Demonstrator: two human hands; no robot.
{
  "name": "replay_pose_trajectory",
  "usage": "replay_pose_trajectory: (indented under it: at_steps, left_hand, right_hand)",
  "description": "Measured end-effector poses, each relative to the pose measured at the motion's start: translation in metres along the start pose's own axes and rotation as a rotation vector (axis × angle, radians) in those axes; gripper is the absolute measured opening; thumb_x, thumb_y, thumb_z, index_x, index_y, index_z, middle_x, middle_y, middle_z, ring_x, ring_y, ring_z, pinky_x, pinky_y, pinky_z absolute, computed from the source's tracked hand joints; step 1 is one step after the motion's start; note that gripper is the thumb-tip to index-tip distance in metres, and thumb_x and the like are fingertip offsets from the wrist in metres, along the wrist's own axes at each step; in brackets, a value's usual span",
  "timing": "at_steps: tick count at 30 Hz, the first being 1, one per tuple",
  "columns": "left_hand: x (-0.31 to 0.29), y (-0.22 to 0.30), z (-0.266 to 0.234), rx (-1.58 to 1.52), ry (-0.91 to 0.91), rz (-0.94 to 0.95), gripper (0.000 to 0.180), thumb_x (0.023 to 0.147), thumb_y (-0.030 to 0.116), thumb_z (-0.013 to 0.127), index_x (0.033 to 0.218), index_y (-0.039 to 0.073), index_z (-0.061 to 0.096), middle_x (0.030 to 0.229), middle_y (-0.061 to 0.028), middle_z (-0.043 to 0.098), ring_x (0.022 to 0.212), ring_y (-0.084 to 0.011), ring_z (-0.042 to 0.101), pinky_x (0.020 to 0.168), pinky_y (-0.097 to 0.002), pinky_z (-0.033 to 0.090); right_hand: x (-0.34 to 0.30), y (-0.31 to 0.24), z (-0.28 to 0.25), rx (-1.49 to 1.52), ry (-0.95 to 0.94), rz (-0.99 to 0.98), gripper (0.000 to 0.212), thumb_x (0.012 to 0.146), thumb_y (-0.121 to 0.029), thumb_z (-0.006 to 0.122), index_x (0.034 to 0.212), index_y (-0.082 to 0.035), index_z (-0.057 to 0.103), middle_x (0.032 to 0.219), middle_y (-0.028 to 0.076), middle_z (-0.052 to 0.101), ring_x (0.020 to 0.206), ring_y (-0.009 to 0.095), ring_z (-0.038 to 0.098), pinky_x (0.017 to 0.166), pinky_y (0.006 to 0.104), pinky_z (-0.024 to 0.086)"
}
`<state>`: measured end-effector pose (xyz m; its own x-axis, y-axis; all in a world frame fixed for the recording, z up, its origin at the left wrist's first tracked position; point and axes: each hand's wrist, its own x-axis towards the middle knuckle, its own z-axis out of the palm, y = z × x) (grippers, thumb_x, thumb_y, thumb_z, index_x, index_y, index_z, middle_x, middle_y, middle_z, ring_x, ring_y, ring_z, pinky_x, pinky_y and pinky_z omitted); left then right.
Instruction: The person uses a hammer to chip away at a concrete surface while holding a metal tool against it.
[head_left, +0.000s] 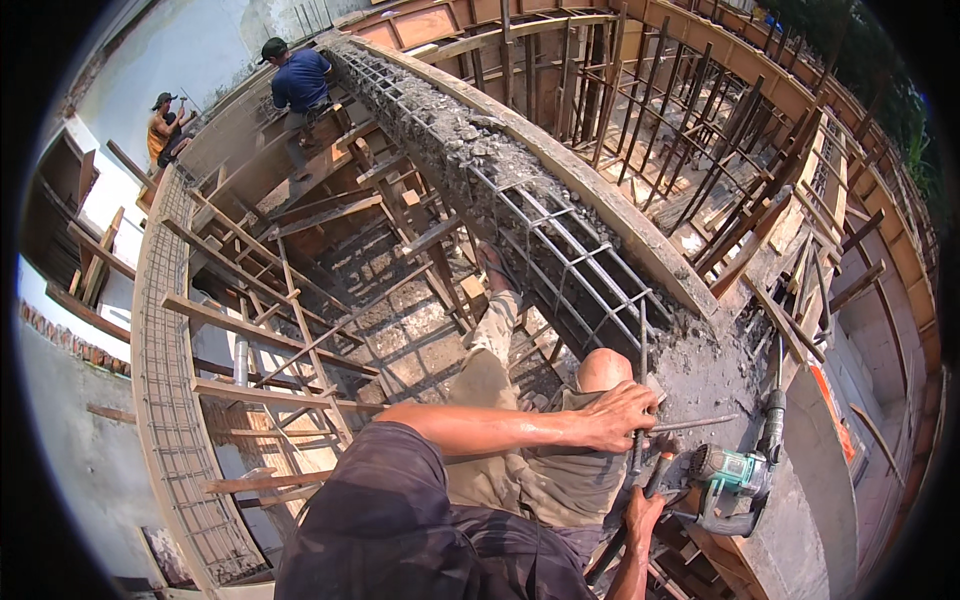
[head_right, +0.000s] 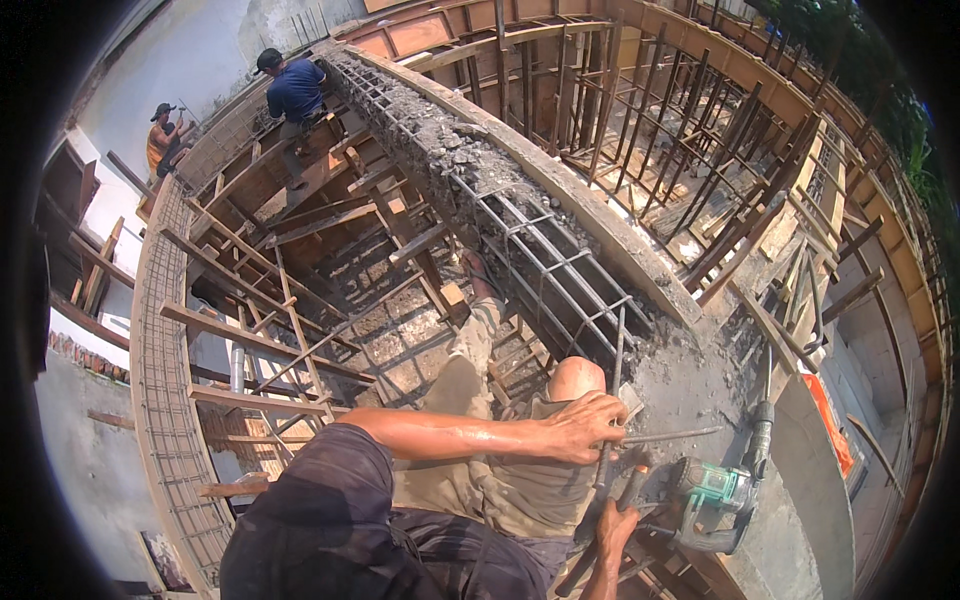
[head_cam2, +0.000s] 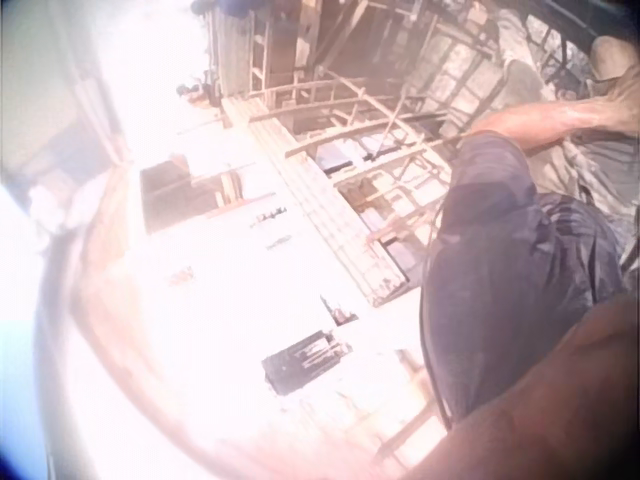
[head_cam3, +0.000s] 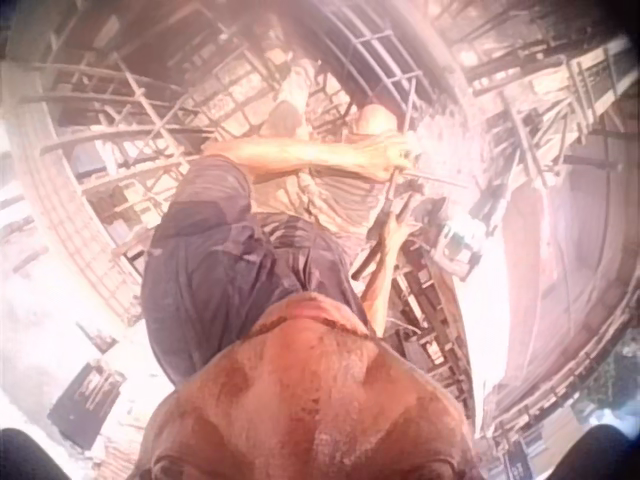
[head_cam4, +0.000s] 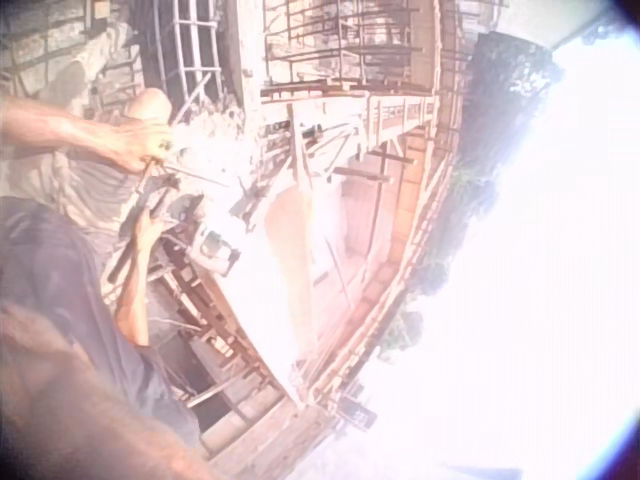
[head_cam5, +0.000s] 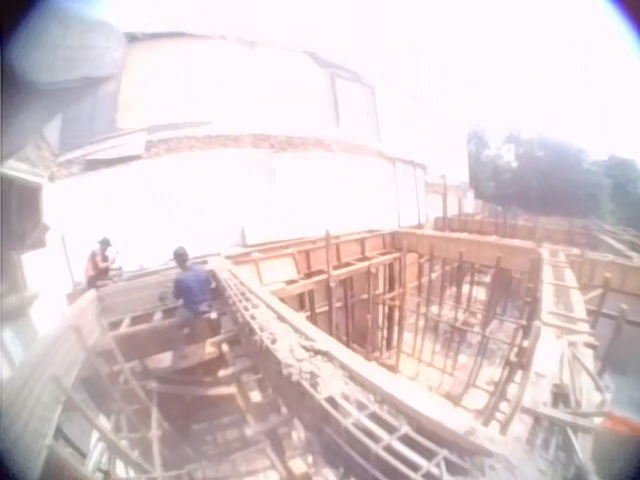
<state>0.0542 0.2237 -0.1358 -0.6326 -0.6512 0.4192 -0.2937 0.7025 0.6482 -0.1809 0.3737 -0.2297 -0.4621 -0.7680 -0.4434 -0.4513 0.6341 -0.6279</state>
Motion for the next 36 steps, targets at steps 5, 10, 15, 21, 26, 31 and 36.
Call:
replay_pose_trajectory:
  at_steps: [5, 10, 15, 21, 26, 31, 36]
  left_hand:
    - [-0.003, 0.018, 0.006, -0.094, -0.004, -0.223, 0.036, 0.067, 0.004, 0.064, 0.103, 0.003, 0.061, 0.133, -0.0249, 0.038, 0.129, -0.0439, 0.037, 0.109, -0.0500, 0.031]
    - [-0.023, 0.020, 0.007, -0.375, 0.002, -0.461, 0.044, 0.065, -0.009, 0.051, 0.105, 0.006, 0.055, 0.134, -0.0255, 0.034, 0.131, -0.0447, 0.034, 0.108, -0.0487, 0.031]
    - [-0.032, 0.023, 0.021, -0.538, 0.296, -0.542, 0.042, 0.075, -0.012, 0.053, 0.111, 0.009, 0.052, 0.123, -0.0131, 0.044, 0.121, -0.0301, 0.050, 0.101, -0.0427, 0.043]
    - [-0.029, 0.016, -0.009, -1.898, 0.269, -0.796, 0.040, 0.094, -0.001, 0.040, 0.132, 0.011, 0.037, 0.134, -0.0236, 0.052, 0.114, -0.0308, 0.061, 0.095, -0.0403, 0.054]
    - [-0.003, 0.050, -0.013, -1.977, 0.552, -0.986, 0.034, 0.103, 0.007, 0.041, 0.137, 0.007, 0.034, 0.132, -0.0221, 0.055, 0.107, -0.0252, 0.063, 0.092, -0.0360, 0.056]
    - [0.014, 0.021, -0.006, -2.139, 0.541, -0.842, 0.021, 0.105, 0.020, 0.044, 0.113, 0.002, 0.051, 0.106, -0.0115, 0.059, 0.078, -0.0156, 0.058, 0.067, -0.0293, 0.053]
    - [0.040, 0.010, -0.003, -2.505, 0.674, -0.942, 0.031, 0.108, 0.030, 0.036, 0.108, 0.002, 0.049, 0.084, -0.0058, 0.049, 0.061, -0.0098, 0.045, 0.051, -0.0240, 0.044]
  right_hand:
    - [-0.004, -0.010, -0.005, 0.081, -0.004, -0.025, 0.031, 0.079, -0.019, 0.061, 0.067, 0.009, 0.054, 0.056, 0.011, 0.052, 0.056, 0.017, 0.049, 0.056, 0.0416, 0.041]
    - [-0.004, -0.015, -0.003, -0.068, 0.009, -0.078, 0.033, 0.081, -0.024, 0.064, 0.069, 0.006, 0.056, 0.057, 0.009, 0.053, 0.055, 0.016, 0.050, 0.054, 0.0399, 0.042]
    - [0.005, 0.003, -0.002, -0.059, 0.042, -0.084, 0.033, 0.083, -0.026, 0.064, 0.072, 0.004, 0.057, 0.059, 0.007, 0.055, 0.056, 0.015, 0.051, 0.052, 0.0375, 0.042]
    - [-0.003, -0.006, -0.004, -0.056, 0.022, -0.079, 0.031, 0.083, -0.025, 0.064, 0.073, 0.003, 0.058, 0.058, 0.006, 0.055, 0.055, 0.014, 0.050, 0.052, 0.0363, 0.042]
    - [-0.009, -0.019, -0.008, -0.043, 0.046, -0.039, 0.033, 0.082, -0.027, 0.064, 0.077, 0.006, 0.061, 0.062, 0.014, 0.058, 0.059, 0.020, 0.055, 0.059, 0.0400, 0.045]
    - [-0.021, -0.034, -0.019, -0.038, 0.093, -0.074, 0.034, 0.082, -0.027, 0.066, 0.076, 0.005, 0.059, 0.060, 0.014, 0.056, 0.059, 0.019, 0.051, 0.060, 0.0401, 0.044]
    - [-0.064, -0.069, -0.052, 0.122, 0.109, -0.151, 0.036, 0.089, -0.026, 0.069, 0.068, 0.000, 0.054, 0.056, 0.000, 0.047, 0.056, 0.009, 0.042, 0.051, 0.0314, 0.036]
